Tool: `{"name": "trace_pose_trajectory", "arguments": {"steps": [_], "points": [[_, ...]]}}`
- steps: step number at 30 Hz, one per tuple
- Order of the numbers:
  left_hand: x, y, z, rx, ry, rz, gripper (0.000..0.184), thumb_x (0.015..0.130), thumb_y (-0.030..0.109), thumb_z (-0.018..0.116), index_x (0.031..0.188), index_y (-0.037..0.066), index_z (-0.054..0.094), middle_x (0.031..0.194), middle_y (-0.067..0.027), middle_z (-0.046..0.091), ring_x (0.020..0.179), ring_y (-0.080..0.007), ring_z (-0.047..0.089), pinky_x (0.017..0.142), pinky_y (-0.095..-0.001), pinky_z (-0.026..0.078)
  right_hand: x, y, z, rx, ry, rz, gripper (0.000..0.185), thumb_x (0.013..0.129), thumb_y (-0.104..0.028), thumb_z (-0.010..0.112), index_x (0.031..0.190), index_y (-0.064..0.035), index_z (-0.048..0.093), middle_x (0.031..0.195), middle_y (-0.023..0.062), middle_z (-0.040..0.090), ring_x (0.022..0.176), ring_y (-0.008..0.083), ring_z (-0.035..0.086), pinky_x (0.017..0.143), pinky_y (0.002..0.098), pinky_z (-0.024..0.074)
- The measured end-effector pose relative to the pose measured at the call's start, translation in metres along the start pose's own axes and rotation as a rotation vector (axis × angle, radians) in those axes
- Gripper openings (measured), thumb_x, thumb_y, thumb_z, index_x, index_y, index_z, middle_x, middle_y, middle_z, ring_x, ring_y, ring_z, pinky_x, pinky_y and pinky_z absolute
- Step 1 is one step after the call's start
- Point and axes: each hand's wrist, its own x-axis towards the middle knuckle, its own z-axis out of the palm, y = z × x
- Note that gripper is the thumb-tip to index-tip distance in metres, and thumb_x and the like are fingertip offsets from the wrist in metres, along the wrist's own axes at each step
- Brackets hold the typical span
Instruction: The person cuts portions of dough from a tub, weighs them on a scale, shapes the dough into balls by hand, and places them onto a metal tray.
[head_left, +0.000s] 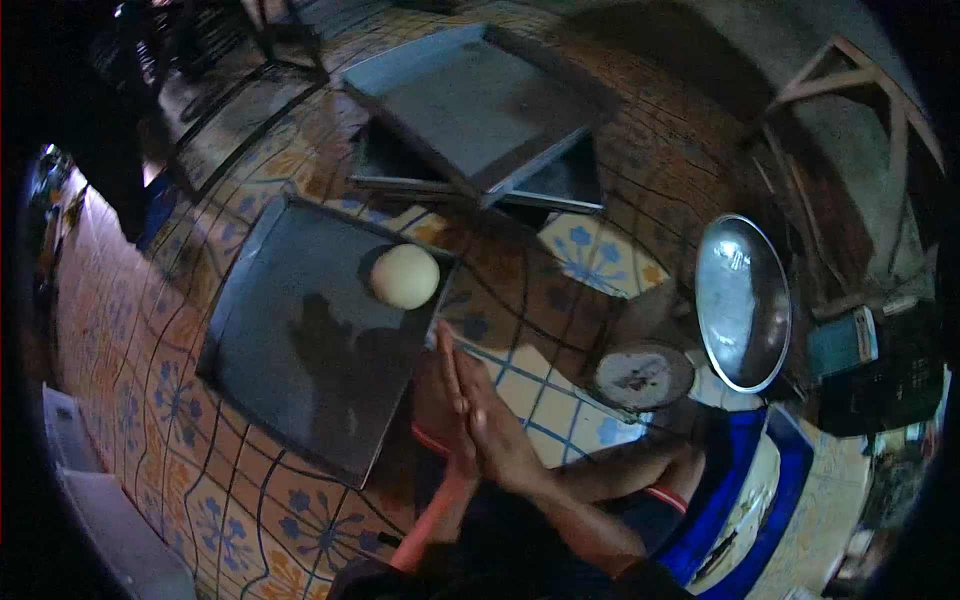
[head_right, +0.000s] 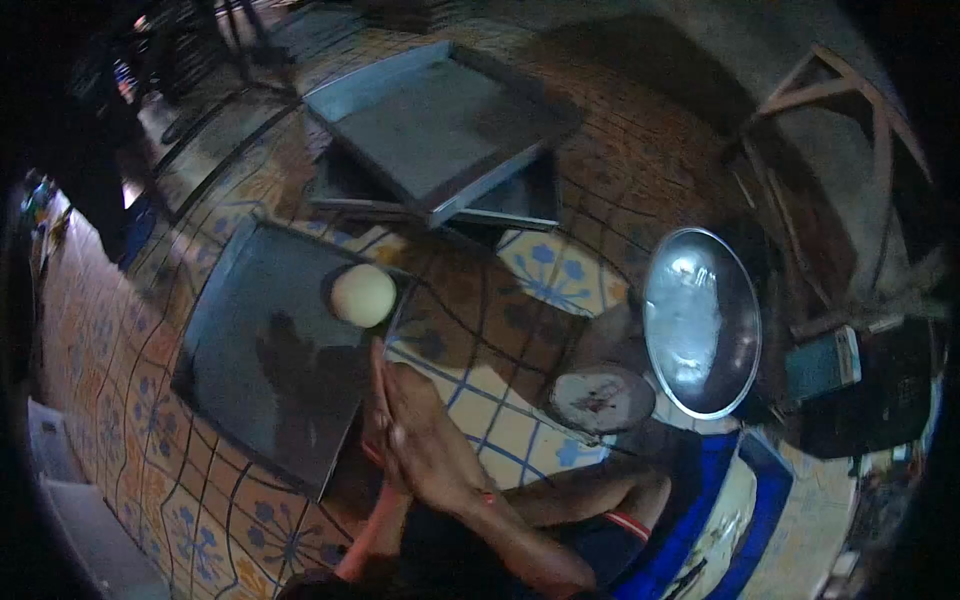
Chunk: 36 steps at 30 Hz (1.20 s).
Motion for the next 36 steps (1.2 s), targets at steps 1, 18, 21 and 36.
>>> {"name": "trace_pose_trajectory", "arguments": {"steps": [1, 18, 21, 36], "points": [[-0.017, 0.009, -0.004, -0.024, 0.032, 0.008, 0.066, 0.099, 0.046, 0.033, 0.148, 0.005, 0.016, 0.154, -0.0151, 0.015, 0.141, -0.0281, 0.017, 0.114, -0.0410, 0.013, -0.012, -0.004, -0.003, -0.215, 0.056, -0.177, 0.069, 0.098, -0.054, 0.025, 0.150, -0.0098, 0.012, 0.155, 0.0149, 0.007, 0.143, 0.0283, 0.009, 0.116, 0.0452, 0.0135], [-0.108, -0.048, -0.144, 2.531, 0.768, -0.853, 0.053, 0.098, 0.029, 0.047, 0.144, 0.008, 0.030, 0.137, -0.0204, 0.044, 0.128, -0.0298, 0.042, 0.108, -0.0469, 0.030, -0.362, -0.037, -0.173, -0.586, 0.941, 0.166, 0.035, 0.086, -0.012, 0.062, 0.119, 0.0009, 0.057, 0.107, 0.0162, 0.065, 0.097, 0.0258, 0.063, 0.085, 0.0363, 0.0502], [-0.119, -0.047, -0.159, 2.092, 0.786, -1.096, 0.023, 0.094, 0.016, 0.057, 0.113, 0.002, 0.056, 0.086, -0.0118, 0.063, 0.074, -0.0221, 0.063, 0.069, -0.0345, 0.053, -0.479, -0.015, -0.237, -0.768, 1.557, 0.362, 0.025, 0.084, -0.005, 0.059, 0.108, 0.0005, 0.061, 0.098, 0.0173, 0.065, 0.089, 0.0243, 0.064, 0.080, 0.0356, 0.0510], [-0.341, -0.132, -0.341, 1.628, -0.799, -2.923, 0.093, 0.062, 0.039, 0.083, 0.138, 0.016, 0.036, 0.148, -0.0189, 0.024, 0.134, -0.0447, 0.024, 0.099, -0.0593, 0.036, -0.616, -0.001, -0.250, -0.599, 1.864, 0.652, 0.041, 0.092, -0.018, 0.055, 0.127, 0.0040, 0.051, 0.116, 0.0208, 0.062, 0.088, 0.0270, 0.066, 0.081, 0.0364, 0.0505]]}}
